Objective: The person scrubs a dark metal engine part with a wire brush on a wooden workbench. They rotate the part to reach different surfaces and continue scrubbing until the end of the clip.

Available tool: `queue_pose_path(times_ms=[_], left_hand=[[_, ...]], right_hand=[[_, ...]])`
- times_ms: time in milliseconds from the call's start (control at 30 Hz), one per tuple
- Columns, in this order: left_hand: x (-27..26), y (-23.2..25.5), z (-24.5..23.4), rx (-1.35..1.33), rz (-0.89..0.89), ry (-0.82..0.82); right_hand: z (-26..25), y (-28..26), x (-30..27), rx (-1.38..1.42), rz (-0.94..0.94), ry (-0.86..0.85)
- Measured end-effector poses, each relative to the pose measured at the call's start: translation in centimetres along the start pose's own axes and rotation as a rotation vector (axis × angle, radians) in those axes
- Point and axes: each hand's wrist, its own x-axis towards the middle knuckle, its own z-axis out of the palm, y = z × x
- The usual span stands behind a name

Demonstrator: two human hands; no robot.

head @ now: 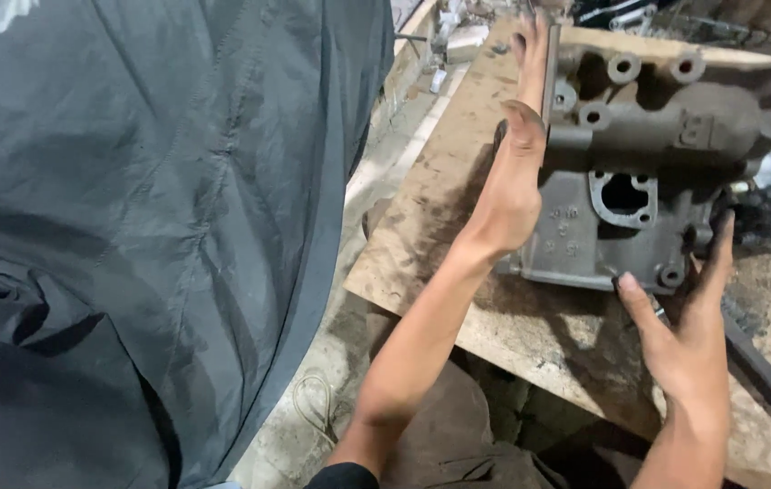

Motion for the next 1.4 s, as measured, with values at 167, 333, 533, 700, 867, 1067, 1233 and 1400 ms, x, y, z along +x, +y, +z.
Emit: queue_pose_path(times_ms=[167,333,533,700,867,1067,1233,1400], left_hand=[[2.0,-1.5,0.0,0.025,0.065,-0.001],[4.9,-3.6,-1.0,-0.016,0.001,-0.069],[3.9,-3.8,-2.2,0.101,0.018,-0.123],[4.5,-8.8,-6.3,0.123,-0.051,-0.285],[4.3,-11.9,-7.2,0.174,-0.357,-0.224],[1.7,-1.0,-2.4,0.179,-0.34,-0.047],[-0.1,-1.4,-1.5,0.244,-0.302,-0.042],[-0.2,-3.7,-2.3,0.153,-0.328,-0.021]], right_hand=[[-0.4,0.2,0.0,0.029,0.019,-0.023],[-0.5,0.4,-0.1,0.052,0.031,-0.023],[-1.0,0.4,0.2,0.007,0.096,-0.083],[-1.1,0.3,0.1,0.02,0.09,-0.076],[-1.5,-0.1,0.5,0.042,0.197,-0.103],[-1.6,0.9,1.3,0.014,0.216,-0.135],[-1.3,1.1,0.6,0.002,0.164,-0.107],[-1.4,0.7,0.6,0.028,0.191,-0.121]])
